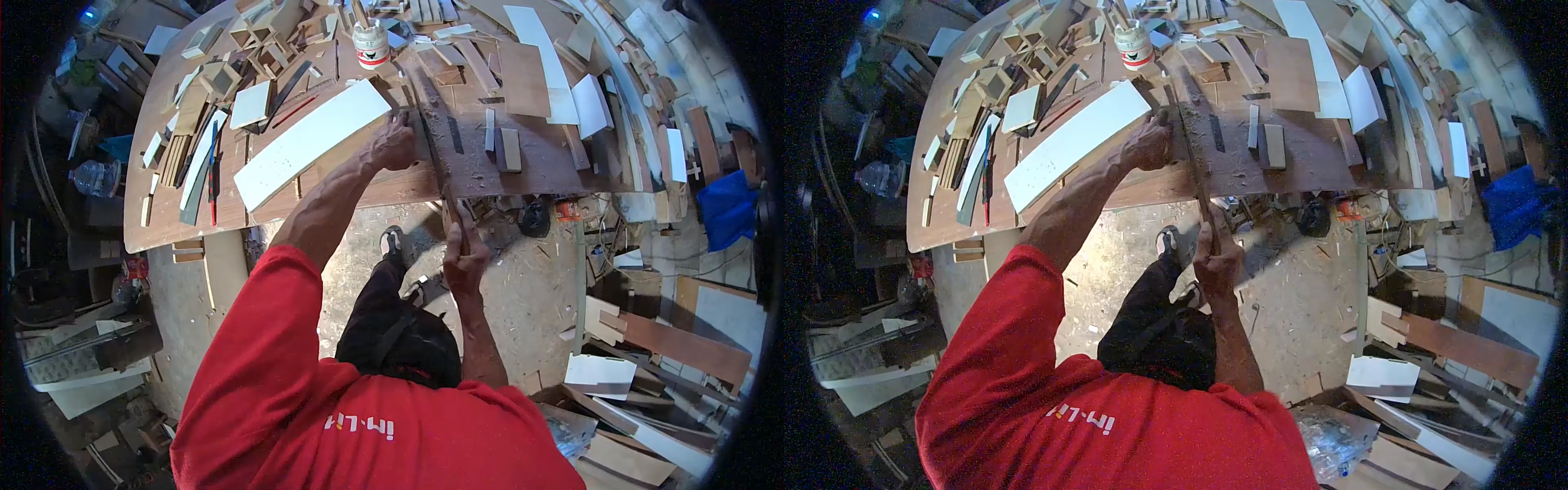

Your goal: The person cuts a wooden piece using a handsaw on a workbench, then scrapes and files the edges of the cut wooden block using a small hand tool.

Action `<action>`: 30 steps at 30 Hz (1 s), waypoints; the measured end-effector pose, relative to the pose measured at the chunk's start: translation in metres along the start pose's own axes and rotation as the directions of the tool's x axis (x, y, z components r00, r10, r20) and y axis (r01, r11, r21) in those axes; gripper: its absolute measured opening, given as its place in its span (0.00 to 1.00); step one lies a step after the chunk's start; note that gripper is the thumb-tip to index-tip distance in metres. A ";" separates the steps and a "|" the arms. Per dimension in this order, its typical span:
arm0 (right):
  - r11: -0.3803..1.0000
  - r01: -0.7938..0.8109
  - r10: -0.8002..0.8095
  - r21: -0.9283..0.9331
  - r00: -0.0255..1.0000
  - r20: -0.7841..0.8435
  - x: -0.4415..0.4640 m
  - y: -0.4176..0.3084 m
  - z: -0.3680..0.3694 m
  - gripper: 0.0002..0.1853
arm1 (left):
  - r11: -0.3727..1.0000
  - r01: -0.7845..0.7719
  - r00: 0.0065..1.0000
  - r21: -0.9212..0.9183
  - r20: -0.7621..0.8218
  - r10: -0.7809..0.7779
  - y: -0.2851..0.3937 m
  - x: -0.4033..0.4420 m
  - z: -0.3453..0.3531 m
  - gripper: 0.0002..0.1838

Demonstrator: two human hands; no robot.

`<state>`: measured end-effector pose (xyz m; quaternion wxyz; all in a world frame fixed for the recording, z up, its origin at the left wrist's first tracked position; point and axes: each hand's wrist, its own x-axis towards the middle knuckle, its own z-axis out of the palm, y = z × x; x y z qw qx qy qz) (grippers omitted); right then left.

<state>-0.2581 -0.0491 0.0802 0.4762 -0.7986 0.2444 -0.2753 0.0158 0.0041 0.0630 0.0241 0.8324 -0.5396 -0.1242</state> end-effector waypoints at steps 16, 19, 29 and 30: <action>0.975 -0.205 0.198 0.090 0.977 0.075 -0.051 -0.003 -0.024 0.18 | 0.993 -0.118 0.980 0.003 -0.160 0.117 -0.012 0.006 0.014 0.16; 0.972 -0.196 0.193 0.129 0.980 0.037 -0.068 -0.002 -0.029 0.18 | 0.998 -0.045 0.994 0.033 -0.098 0.048 -0.004 0.002 0.004 0.15; 0.984 -0.142 0.143 0.107 0.990 -0.001 -0.073 0.002 -0.032 0.17 | 0.999 -0.034 0.998 -0.043 -0.051 0.032 -0.012 0.005 0.009 0.17; 0.984 -0.140 0.140 0.106 0.990 0.011 -0.069 0.000 -0.032 0.17 | 1.000 -0.022 0.998 -0.004 -0.067 0.021 -0.009 0.003 0.006 0.18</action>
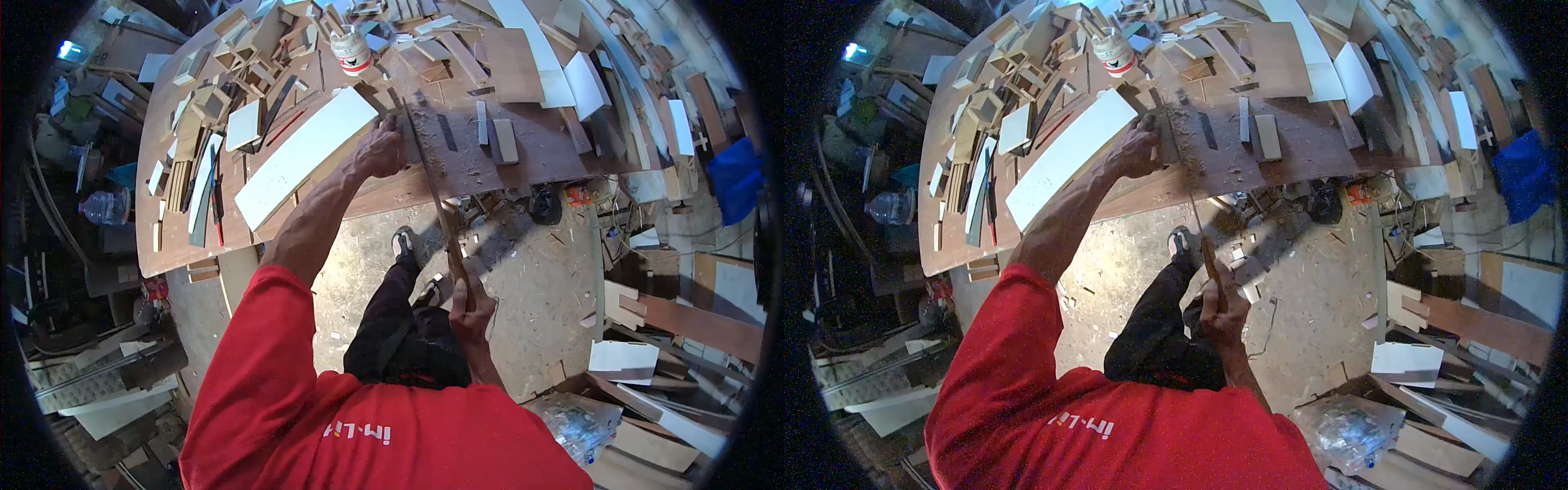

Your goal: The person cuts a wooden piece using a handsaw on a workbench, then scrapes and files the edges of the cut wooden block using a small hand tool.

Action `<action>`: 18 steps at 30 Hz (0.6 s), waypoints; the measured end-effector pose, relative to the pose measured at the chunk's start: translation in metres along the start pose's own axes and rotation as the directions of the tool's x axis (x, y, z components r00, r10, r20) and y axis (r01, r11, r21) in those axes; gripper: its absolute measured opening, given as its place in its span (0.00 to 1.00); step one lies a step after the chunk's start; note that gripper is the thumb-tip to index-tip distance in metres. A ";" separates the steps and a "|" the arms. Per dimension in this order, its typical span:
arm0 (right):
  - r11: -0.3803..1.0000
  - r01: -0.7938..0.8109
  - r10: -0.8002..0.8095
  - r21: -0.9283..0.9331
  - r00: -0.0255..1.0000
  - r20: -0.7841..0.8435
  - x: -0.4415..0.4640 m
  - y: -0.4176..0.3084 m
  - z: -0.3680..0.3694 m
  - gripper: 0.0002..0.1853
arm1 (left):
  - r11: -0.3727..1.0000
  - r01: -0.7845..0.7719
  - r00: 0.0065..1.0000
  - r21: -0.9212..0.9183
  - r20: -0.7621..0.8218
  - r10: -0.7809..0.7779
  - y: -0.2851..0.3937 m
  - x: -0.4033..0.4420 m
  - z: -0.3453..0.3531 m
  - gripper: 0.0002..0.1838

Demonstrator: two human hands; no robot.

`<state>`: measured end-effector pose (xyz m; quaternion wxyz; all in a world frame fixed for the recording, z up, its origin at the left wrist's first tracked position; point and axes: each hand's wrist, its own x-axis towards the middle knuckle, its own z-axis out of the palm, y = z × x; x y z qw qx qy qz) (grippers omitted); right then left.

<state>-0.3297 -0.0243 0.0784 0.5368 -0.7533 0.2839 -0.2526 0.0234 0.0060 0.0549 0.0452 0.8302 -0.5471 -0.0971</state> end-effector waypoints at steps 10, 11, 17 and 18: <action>1.000 0.007 -0.006 -0.021 0.999 0.049 0.065 -0.005 0.032 0.19 | 0.994 0.083 0.996 -0.073 -0.036 -0.086 0.017 -0.016 -0.012 0.38; 0.999 0.008 -0.007 -0.038 0.999 0.042 0.065 -0.006 0.032 0.19 | 0.985 0.115 0.976 -0.127 -0.172 -0.136 0.019 -0.026 -0.004 0.39; 0.988 0.133 -0.135 -0.079 0.991 -0.021 0.066 0.004 0.040 0.13 | 0.978 0.193 0.932 -0.079 -0.297 -0.207 0.023 -0.074 0.042 0.45; 0.992 0.107 -0.109 -0.066 0.994 -0.030 0.065 0.003 0.040 0.13 | 0.958 0.170 0.891 -0.233 -0.378 -0.250 0.029 -0.079 0.036 0.44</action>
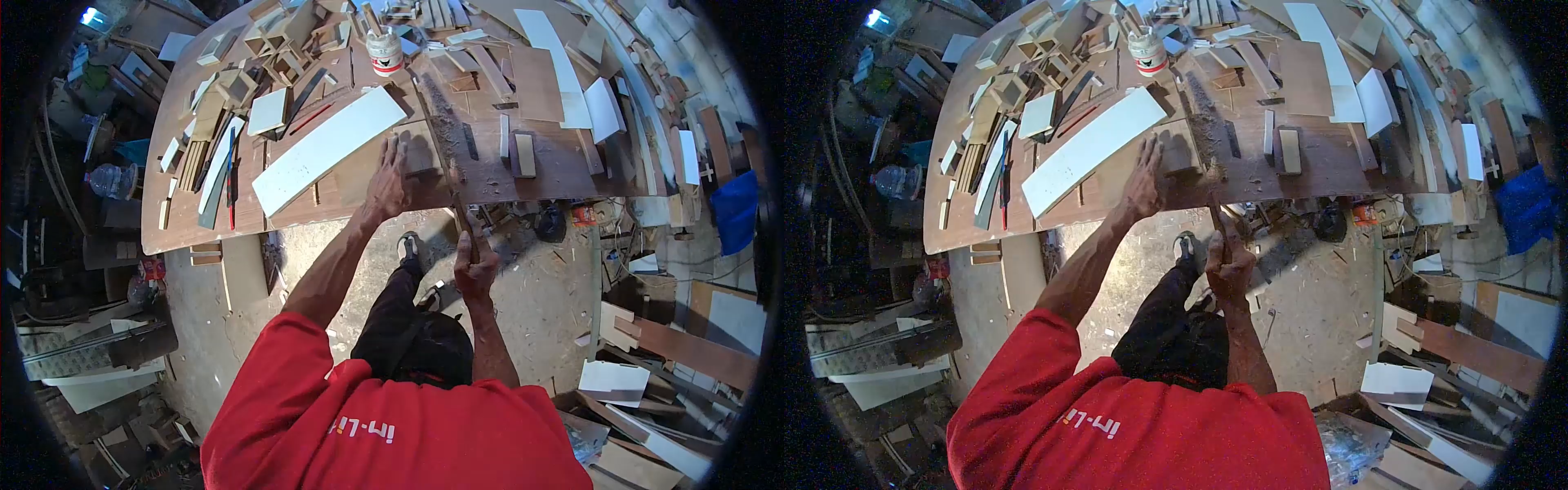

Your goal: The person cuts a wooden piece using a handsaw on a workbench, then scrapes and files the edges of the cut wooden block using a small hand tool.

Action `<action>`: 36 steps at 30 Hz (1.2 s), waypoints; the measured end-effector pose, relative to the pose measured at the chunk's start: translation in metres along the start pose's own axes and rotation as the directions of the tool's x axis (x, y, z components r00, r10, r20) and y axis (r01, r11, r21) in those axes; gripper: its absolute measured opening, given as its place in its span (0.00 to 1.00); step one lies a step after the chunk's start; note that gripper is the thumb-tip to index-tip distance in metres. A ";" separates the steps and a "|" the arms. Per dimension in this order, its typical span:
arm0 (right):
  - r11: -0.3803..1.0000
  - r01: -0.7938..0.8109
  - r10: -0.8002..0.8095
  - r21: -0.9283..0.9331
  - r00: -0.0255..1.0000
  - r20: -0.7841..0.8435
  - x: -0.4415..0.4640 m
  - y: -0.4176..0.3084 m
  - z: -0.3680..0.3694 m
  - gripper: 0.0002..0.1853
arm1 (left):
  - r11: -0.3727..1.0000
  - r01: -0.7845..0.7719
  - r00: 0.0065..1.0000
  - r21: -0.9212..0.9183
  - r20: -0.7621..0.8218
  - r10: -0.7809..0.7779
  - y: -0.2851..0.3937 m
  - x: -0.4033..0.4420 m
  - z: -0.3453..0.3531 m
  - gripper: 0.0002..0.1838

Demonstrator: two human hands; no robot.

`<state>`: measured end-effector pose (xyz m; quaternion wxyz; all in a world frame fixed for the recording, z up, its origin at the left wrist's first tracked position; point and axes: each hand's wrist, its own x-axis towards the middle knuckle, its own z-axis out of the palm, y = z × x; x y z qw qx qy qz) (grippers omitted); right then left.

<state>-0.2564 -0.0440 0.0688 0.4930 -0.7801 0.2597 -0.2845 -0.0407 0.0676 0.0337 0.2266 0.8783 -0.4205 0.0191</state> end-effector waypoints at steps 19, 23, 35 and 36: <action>0.998 -0.064 0.063 -0.024 0.997 -0.032 -0.002 -0.013 0.003 0.18 | 0.933 0.333 0.917 0.137 -0.275 -0.288 0.009 0.081 0.063 0.32; 0.992 -0.129 0.128 0.007 0.991 0.042 0.003 -0.017 -0.005 0.19 | 0.924 0.378 0.911 0.053 -0.202 -0.360 0.007 0.081 0.061 0.29; 0.970 -0.240 0.243 -0.039 0.964 0.111 -0.067 -0.043 -0.059 0.21 | 0.918 0.398 0.904 -0.006 -0.171 -0.393 0.006 0.087 0.060 0.34; 0.962 -0.272 0.272 -0.019 0.957 0.096 -0.064 -0.042 -0.056 0.20 | 0.934 0.355 0.903 -0.029 -0.249 -0.351 0.006 0.086 0.060 0.29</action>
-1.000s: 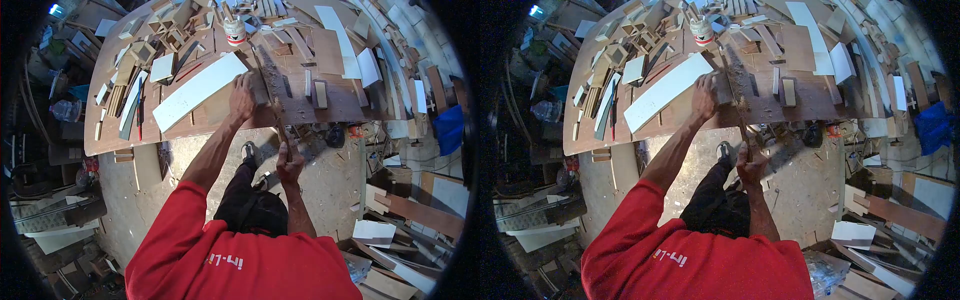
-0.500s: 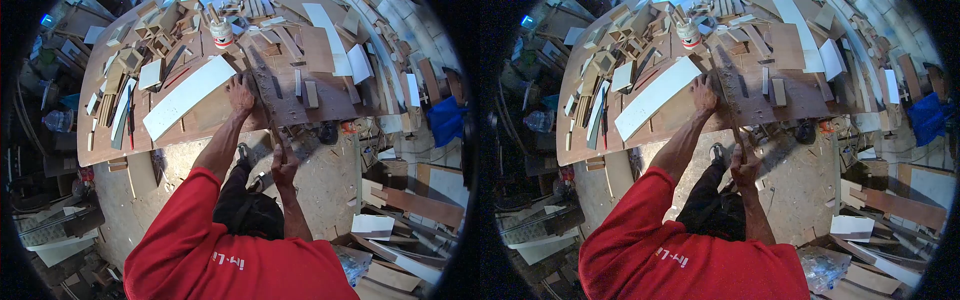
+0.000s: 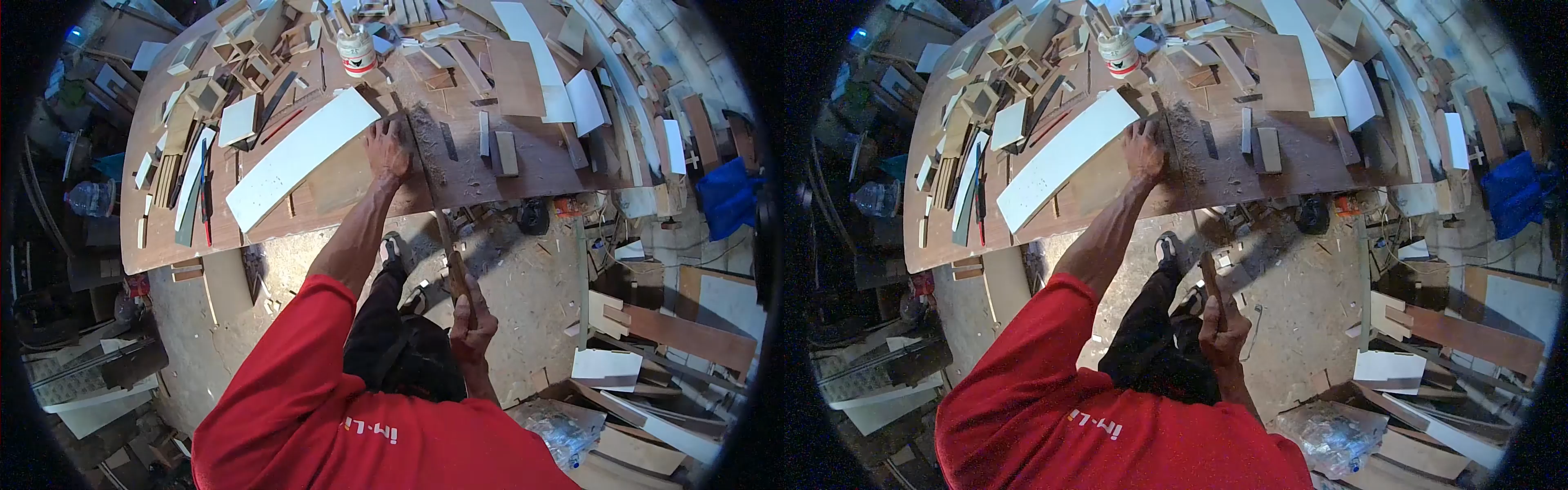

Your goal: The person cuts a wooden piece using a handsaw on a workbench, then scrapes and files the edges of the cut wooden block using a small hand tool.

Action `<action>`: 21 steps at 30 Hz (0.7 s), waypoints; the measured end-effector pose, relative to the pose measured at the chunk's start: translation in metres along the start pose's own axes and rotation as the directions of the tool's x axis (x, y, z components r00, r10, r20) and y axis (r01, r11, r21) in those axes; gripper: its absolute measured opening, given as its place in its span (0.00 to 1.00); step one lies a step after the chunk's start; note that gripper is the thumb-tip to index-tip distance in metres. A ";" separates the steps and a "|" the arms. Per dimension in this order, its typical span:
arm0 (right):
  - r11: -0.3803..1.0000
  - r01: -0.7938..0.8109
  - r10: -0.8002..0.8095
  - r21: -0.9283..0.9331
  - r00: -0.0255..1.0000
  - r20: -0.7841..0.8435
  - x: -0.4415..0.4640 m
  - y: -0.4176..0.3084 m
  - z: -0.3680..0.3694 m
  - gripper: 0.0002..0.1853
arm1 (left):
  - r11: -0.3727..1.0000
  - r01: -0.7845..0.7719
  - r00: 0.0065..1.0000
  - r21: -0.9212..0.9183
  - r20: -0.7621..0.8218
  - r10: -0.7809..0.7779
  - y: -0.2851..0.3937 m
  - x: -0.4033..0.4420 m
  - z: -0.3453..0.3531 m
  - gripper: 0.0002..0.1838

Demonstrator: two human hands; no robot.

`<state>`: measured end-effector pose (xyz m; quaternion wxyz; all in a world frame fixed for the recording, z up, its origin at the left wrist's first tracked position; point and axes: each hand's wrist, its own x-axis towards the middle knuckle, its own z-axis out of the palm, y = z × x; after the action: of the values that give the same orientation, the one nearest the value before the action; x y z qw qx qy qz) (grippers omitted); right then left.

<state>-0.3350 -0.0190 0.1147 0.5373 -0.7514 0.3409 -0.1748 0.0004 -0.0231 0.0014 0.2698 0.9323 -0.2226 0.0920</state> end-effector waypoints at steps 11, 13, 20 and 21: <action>0.983 0.181 -0.183 -0.035 0.982 -0.044 0.022 0.020 0.024 0.19 | 1.000 -0.012 1.000 -0.020 -0.004 0.012 -0.007 0.004 0.010 0.28; 0.996 0.086 -0.087 -0.033 0.996 -0.019 -0.001 0.011 0.011 0.19 | 0.998 -0.013 0.999 0.057 -0.031 0.015 -0.014 0.003 0.022 0.28; 0.981 0.193 -0.195 -0.031 0.979 -0.056 0.067 0.006 0.051 0.18 | 0.998 -0.048 0.998 -0.037 0.050 0.050 -0.008 0.003 0.000 0.25; 0.977 0.207 -0.210 -0.060 0.976 -0.053 0.077 0.005 0.056 0.18 | 0.998 -0.035 0.998 -0.045 0.046 0.037 -0.004 0.002 -0.004 0.24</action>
<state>-0.2470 -0.0355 0.0822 0.4849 -0.7918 0.2807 -0.2430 0.0038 -0.0185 0.0029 0.2834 0.9239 -0.2475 0.0698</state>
